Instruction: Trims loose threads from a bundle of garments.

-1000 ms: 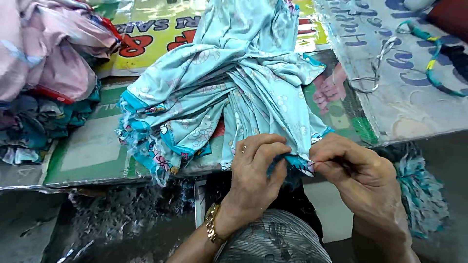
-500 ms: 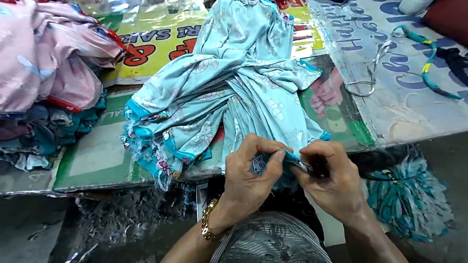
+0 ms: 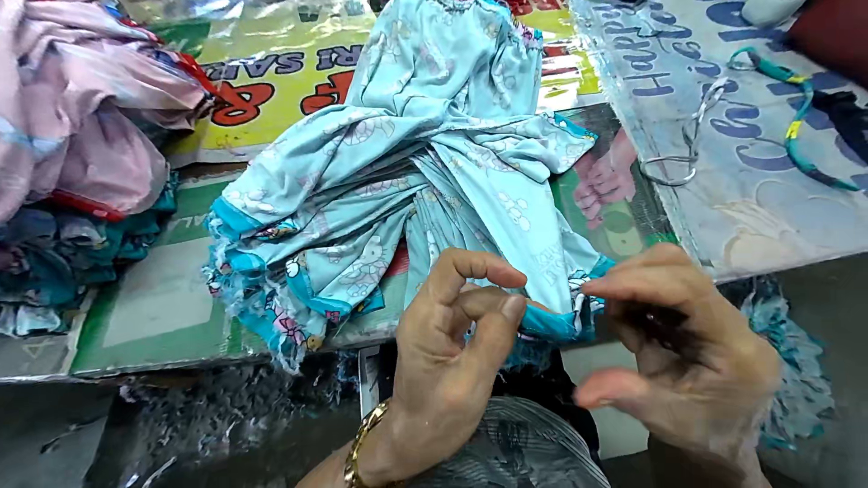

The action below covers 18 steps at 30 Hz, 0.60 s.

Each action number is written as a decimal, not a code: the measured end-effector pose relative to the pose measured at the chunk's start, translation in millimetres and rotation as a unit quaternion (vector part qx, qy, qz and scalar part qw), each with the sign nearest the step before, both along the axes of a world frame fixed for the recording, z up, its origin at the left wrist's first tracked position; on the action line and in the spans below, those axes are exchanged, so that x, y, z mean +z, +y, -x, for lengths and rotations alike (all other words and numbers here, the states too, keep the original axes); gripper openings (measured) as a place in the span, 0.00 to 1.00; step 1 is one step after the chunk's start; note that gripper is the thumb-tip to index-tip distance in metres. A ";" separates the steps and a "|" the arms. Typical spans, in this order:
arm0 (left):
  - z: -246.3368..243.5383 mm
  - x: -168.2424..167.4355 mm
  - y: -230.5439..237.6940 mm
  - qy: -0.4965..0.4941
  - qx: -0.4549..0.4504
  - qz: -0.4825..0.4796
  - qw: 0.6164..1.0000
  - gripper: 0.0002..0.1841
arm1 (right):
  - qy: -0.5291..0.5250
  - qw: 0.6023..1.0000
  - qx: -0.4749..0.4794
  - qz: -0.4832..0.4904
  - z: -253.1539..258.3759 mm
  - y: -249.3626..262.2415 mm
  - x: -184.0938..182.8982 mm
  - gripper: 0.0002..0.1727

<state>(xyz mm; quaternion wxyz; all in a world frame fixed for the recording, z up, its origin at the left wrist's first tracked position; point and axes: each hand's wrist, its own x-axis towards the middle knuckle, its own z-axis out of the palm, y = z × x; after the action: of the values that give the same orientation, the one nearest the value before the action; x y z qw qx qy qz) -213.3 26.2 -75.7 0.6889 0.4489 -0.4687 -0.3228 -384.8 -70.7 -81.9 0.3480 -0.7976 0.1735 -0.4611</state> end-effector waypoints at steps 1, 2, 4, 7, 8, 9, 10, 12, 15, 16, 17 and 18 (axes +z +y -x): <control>1.4 0.2 0.2 -0.018 0.008 0.003 1.000 0.08 | 0.008 1.000 -0.003 0.019 -3.3 2.3 2.1 0.26; 2.4 -0.1 -0.1 -0.031 0.013 0.007 0.999 0.08 | 0.016 0.999 -0.010 0.036 -7.4 4.0 3.5 0.21; 4.2 -1.6 -1.4 -0.047 0.018 0.015 0.999 0.08 | 0.022 0.999 -0.015 0.043 -13.9 4.8 4.0 0.11; 3.9 -4.1 -4.0 -0.068 0.028 0.024 0.997 0.08 | -0.017 0.999 0.023 -0.028 -14.2 0.2 1.1 0.07; 3.2 -4.8 -4.7 -0.066 0.028 0.023 0.997 0.08 | -0.034 0.997 0.035 -0.053 -13.2 -2.6 -0.4 0.07; 2.6 -5.7 -5.5 -0.055 0.025 0.019 0.998 0.08 | -0.046 0.996 0.041 -0.070 -12.6 -5.2 -1.9 0.07; 1.8 -6.8 -6.3 -0.036 0.019 0.012 0.999 0.08 | -0.054 0.995 0.041 -0.077 -12.5 -7.1 -3.4 0.07; 0.0 -8.6 -8.0 0.021 0.000 -0.008 1.000 0.09 | -0.062 0.995 0.037 -0.071 -13.5 -8.9 -5.7 0.07; -2.7 -9.2 -9.5 0.120 -0.033 -0.043 0.991 0.09 | -0.034 0.999 0.031 -0.012 -12.6 -8.1 -8.0 0.11; -2.7 -7.8 -10.3 0.156 -0.043 -0.058 0.985 0.09 | -0.021 0.999 0.030 0.016 -11.2 -7.3 -8.3 0.12; -2.5 -6.2 -11.5 0.196 -0.054 -0.072 0.976 0.08 | -0.012 0.999 0.028 0.043 -10.1 -6.5 -8.2 0.13; -2.5 -4.8 -12.0 0.232 -0.065 -0.086 0.967 0.07 | -0.007 0.998 0.024 0.064 -9.4 -5.6 -8.0 0.13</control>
<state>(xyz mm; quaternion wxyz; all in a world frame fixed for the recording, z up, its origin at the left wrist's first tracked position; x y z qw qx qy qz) -210.8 14.1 -80.5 0.7149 0.3882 -0.2947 -0.5013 -375.4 -76.3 -89.9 0.3087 -0.8186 0.1224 -0.4687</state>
